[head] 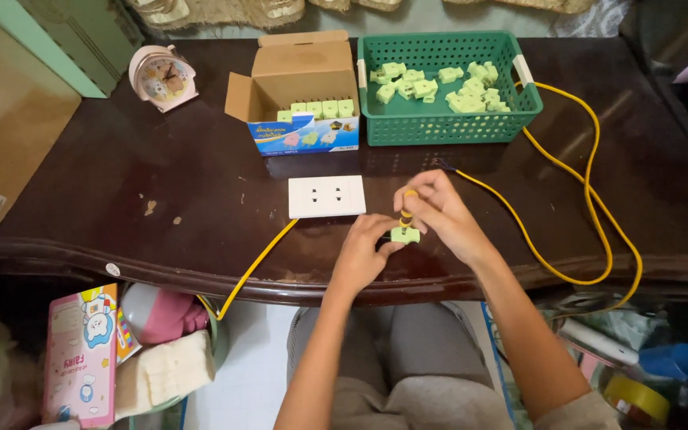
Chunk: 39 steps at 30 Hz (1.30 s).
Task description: Assembling small green plastic mask components by inserting metal pieces using a small screwdriver.
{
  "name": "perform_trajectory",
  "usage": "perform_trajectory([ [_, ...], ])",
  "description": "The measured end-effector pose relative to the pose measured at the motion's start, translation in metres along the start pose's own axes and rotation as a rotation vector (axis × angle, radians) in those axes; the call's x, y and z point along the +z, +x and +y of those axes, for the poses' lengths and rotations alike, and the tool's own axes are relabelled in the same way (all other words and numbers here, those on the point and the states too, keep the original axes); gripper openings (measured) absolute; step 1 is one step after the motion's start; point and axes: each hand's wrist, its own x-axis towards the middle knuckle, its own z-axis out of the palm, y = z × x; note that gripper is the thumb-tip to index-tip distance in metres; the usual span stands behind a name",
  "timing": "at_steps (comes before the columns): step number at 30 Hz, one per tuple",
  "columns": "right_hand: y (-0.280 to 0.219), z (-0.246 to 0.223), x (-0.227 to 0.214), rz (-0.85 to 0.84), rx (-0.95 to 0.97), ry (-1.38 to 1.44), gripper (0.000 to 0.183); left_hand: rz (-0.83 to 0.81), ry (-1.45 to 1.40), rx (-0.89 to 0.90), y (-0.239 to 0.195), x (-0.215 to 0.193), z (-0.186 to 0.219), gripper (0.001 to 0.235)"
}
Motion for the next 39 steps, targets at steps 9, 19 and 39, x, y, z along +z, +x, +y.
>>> perform_trajectory([
  [9,-0.001,-0.003,-0.002,0.072,-0.038,-0.147,0.04,-0.016,-0.023,-0.064,0.001,-0.005,0.009,0.036],
  [19,-0.002,0.001,-0.001,0.107,0.006,-0.13,0.05,-0.016,0.008,-0.035,0.0,-0.001,0.0,0.038],
  [39,-0.006,0.025,-0.01,0.115,-0.029,0.005,0.028,-0.049,-0.005,-0.134,0.002,-0.007,0.015,0.038],
])
